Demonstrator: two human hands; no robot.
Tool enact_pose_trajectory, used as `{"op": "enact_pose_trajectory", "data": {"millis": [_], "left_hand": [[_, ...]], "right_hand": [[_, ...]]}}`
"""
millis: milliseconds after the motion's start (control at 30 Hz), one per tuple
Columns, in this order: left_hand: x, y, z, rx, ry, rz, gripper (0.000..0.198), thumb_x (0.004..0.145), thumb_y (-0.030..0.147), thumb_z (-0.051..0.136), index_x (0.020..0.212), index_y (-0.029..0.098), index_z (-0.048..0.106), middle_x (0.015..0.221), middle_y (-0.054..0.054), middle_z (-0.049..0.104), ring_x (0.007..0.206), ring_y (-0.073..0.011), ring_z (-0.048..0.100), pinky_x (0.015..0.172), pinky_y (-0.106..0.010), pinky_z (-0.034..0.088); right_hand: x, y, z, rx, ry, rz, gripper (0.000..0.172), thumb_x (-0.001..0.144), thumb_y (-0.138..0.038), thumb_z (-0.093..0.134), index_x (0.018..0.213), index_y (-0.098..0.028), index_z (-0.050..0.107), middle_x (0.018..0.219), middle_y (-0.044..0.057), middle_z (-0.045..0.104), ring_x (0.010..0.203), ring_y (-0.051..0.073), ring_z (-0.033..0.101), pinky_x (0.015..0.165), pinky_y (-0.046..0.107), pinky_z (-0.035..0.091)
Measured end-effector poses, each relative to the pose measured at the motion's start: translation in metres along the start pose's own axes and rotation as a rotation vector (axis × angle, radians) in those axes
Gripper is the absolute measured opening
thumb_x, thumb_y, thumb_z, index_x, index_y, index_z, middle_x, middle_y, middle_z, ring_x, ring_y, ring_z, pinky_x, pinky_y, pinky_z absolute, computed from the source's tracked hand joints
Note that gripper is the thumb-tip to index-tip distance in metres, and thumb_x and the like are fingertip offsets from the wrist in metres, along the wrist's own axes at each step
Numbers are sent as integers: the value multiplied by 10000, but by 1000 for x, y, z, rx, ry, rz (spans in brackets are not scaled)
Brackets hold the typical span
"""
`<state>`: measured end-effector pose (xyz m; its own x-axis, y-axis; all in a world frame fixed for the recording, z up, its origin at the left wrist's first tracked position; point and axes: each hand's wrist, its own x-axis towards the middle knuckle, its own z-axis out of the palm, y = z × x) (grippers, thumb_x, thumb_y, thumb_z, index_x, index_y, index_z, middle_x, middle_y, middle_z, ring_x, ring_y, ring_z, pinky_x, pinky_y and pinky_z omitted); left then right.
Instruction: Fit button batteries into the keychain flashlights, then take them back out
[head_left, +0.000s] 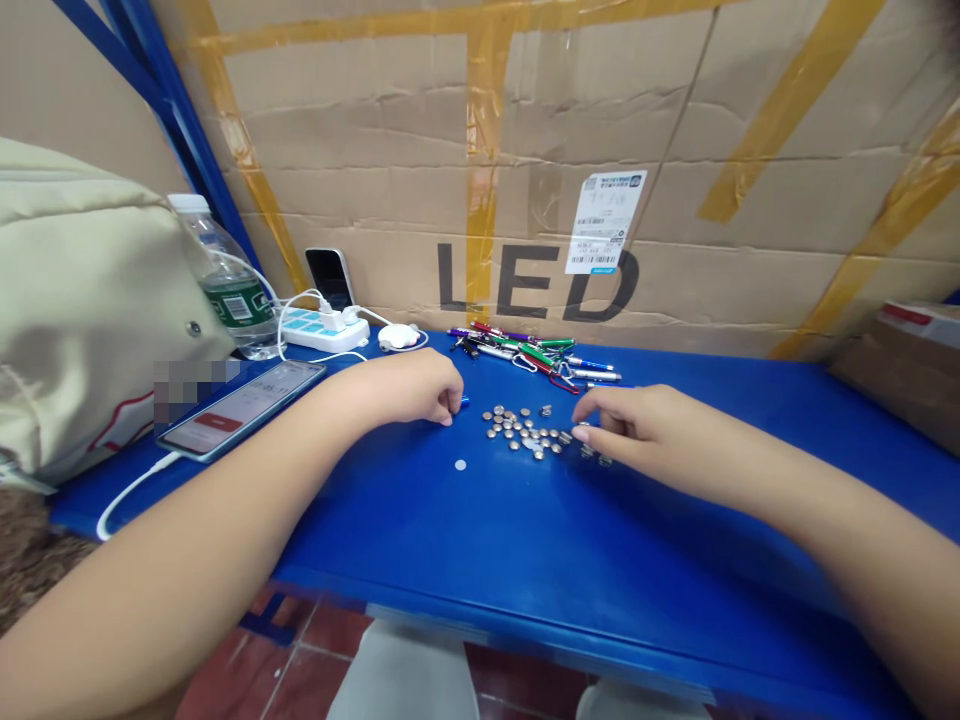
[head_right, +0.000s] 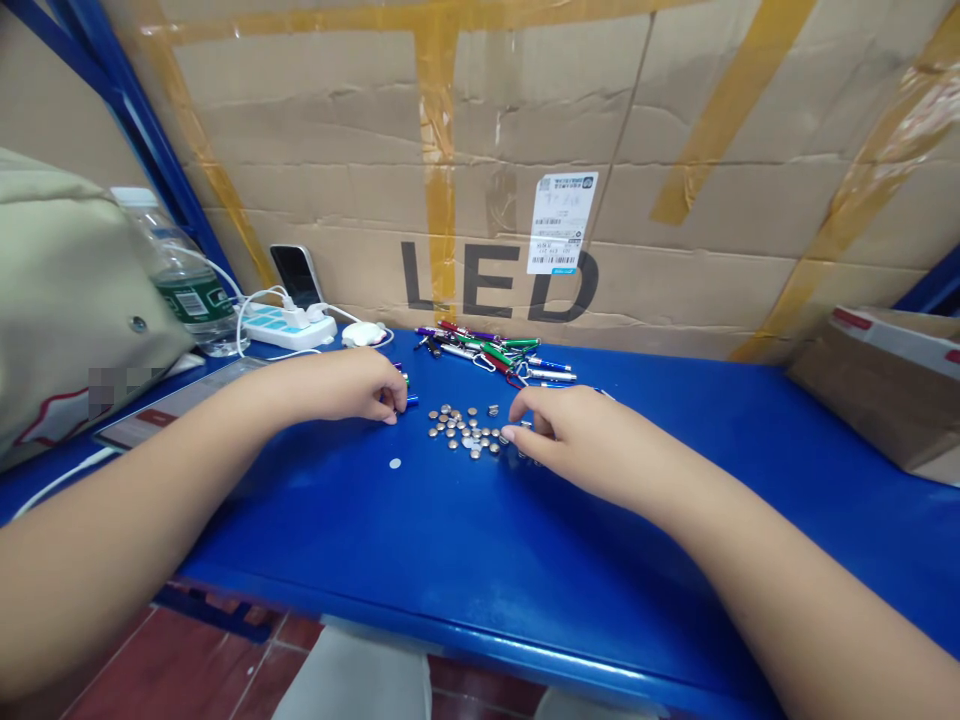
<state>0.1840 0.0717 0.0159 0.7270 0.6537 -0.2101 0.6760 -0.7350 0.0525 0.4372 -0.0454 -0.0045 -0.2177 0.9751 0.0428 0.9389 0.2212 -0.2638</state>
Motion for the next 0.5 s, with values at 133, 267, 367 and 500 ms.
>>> {"op": "enact_pose_trajectory", "data": {"millis": [133,267,367,500], "left_hand": [[9,10,8,-89,107,184,158,831,199,662,969,207,740,929,-14,754,804,-143,671,723,-236,465],[19,18,17,-114,189,297,178,836,146,659,994,182,731,965,-28,742,865,-142,665,784,-235,470],[22,15,18,-109,203,285,192,833,198,687,1020,178,723,952,-35,733,847,-150,662,758,-240,476],[28,-4,15,-73,356,150,189,902,283,596,1010,197,725,1028,-37,723,945,-167,656,871,-266,476]], "right_hand": [[0,-3,-1,12,-2,11,281,915,-461,477,997,-262,657,706,-12,656,594,134,564,527,253,376],[1,-3,-1,11,-21,11,294,917,-476,468,990,-261,654,709,-10,654,596,136,561,524,256,373],[1,-1,0,8,-17,1,296,919,-486,463,987,-267,651,703,-13,653,602,139,562,531,259,370],[2,0,-1,13,-14,3,303,921,-502,451,985,-276,642,713,-16,662,616,146,575,532,266,366]]}}
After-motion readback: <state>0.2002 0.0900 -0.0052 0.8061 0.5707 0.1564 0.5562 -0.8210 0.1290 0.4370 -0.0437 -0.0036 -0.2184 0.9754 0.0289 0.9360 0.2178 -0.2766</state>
